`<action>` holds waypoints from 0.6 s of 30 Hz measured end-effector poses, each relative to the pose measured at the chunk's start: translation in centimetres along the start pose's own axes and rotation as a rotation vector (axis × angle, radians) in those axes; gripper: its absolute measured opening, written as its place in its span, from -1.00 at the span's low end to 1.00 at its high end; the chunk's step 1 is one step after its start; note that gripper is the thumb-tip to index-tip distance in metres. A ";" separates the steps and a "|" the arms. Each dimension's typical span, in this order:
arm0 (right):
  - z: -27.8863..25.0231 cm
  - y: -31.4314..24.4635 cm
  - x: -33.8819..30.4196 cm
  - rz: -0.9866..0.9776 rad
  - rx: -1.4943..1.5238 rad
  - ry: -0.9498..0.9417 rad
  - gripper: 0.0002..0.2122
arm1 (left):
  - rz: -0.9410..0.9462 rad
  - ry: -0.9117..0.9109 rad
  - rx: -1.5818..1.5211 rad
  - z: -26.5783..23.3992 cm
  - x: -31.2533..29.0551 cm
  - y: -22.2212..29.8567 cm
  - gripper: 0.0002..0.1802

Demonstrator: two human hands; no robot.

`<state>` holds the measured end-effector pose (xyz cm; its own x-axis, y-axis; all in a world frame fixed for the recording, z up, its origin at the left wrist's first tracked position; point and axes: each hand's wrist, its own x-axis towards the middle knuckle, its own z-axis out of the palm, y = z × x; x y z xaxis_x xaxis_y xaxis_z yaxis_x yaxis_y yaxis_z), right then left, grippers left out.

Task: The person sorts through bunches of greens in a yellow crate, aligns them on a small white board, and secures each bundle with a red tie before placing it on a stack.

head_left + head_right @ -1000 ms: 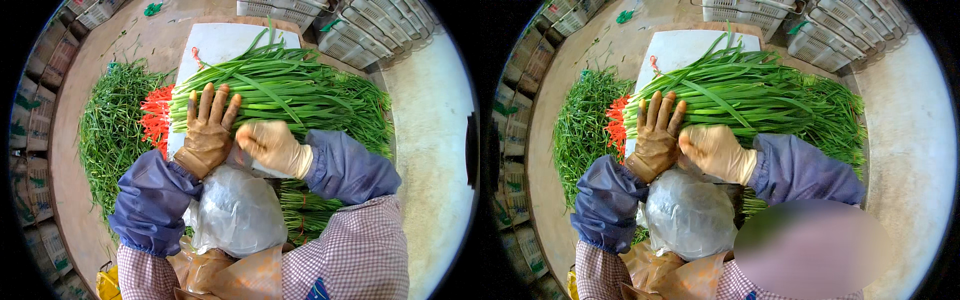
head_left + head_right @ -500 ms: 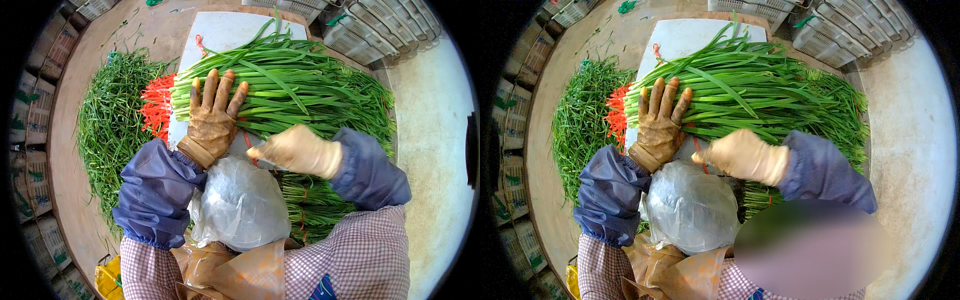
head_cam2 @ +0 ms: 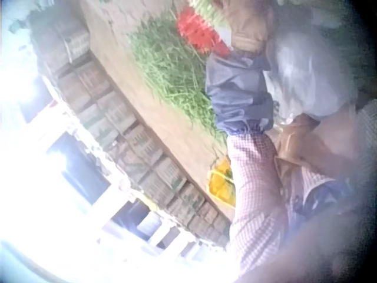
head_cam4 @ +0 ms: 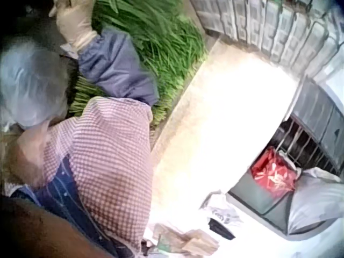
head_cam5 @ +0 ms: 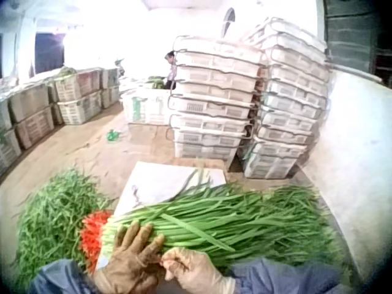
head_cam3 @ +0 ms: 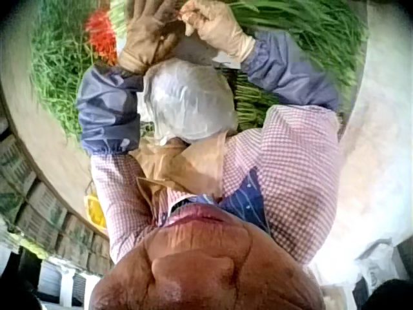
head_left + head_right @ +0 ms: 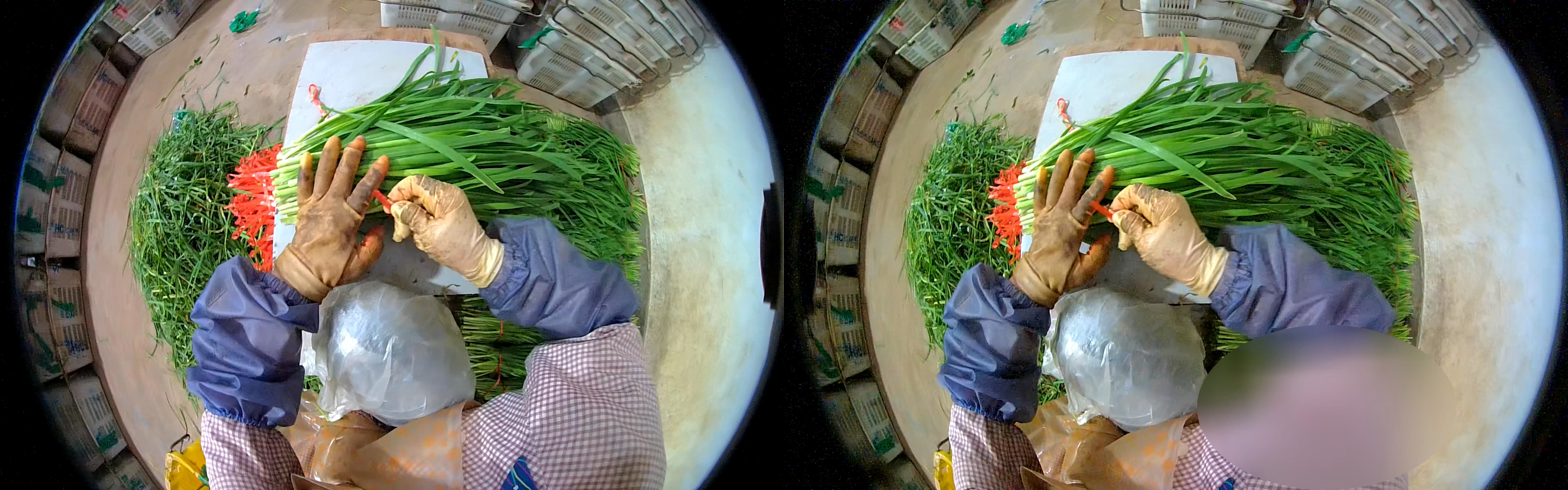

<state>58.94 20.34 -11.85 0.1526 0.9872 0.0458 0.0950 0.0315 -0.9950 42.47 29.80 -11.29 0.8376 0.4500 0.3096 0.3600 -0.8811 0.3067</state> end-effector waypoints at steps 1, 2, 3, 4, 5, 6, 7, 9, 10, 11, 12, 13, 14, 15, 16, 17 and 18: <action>0.7 -0.2 0.2 -0.046 -0.020 0.025 -0.92 | -0.002 0.035 0.004 0.2 -0.2 0.0 -0.09; 1.5 -0.4 0.3 -0.091 -0.041 0.050 -0.91 | -0.024 0.084 0.115 0.8 -0.3 0.1 -0.19; 1.9 -0.6 0.3 -0.136 -0.061 0.074 -0.91 | -0.047 0.133 0.225 1.8 -0.3 0.3 -0.28; 2.2 -0.4 0.3 -0.202 -0.194 0.058 -0.93 | -0.050 0.212 0.281 2.6 -0.2 0.4 -0.39; 2.0 -0.4 0.2 -0.386 -0.485 0.065 -0.95 | -0.052 0.225 0.315 3.0 -0.3 0.2 -0.46; 1.8 -0.6 0.1 -0.436 -0.564 0.068 -0.96 | -0.048 0.235 0.327 3.3 -0.4 0.1 -0.47; 1.5 -1.0 0.1 -0.488 -0.640 0.070 -0.96 | -0.045 0.243 0.342 3.5 -0.5 0.0 -0.49; -0.1 -2.3 0.8 -0.537 -0.624 0.163 -0.93 | -0.023 0.289 0.334 3.8 -0.6 -0.4 -0.40; -1.3 -3.0 1.7 -0.573 -0.625 0.196 -0.89 | -0.029 0.279 0.308 4.1 -0.6 -0.3 -0.41; -2.1 -3.8 2.3 -0.542 -0.738 0.259 -0.85 | -0.032 0.275 0.283 3.8 -0.4 0.1 -0.41; -2.8 -4.1 3.4 -0.580 -0.912 0.257 -0.82 | -0.028 0.280 0.273 3.7 -0.3 0.2 -0.42; -3.4 -4.4 4.7 -0.619 -1.081 0.259 -0.75 | -0.024 0.285 0.283 3.4 -0.3 0.3 -0.41; -3.9 -4.2 5.8 -0.570 -1.192 0.178 -0.72 | -0.015 0.286 0.288 3.4 -0.3 0.2 -0.38; -4.2 -4.0 6.7 -0.519 -1.302 0.096 -0.68 | -0.006 0.286 0.294 3.4 -0.3 0.1 -0.35; -4.3 -3.9 7.4 -0.353 -1.362 -0.039 -0.70 | 0.000 0.280 0.288 3.4 -0.4 0.1 -0.34; -4.6 -4.0 8.3 -0.247 -1.249 -0.116 -0.73 | 0.007 0.273 0.282 3.3 -0.4 0.1 -0.34; -5.1 -4.2 8.7 -0.240 -1.142 -0.112 -0.75 | 0.002 0.269 0.285 3.1 -0.4 0.1 -0.33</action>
<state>64.86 28.04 -6.86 -0.0716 0.9850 0.1567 0.9462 0.1168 -0.3018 43.52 29.05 -14.18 0.7145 0.4372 0.5462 0.4901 -0.8699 0.0552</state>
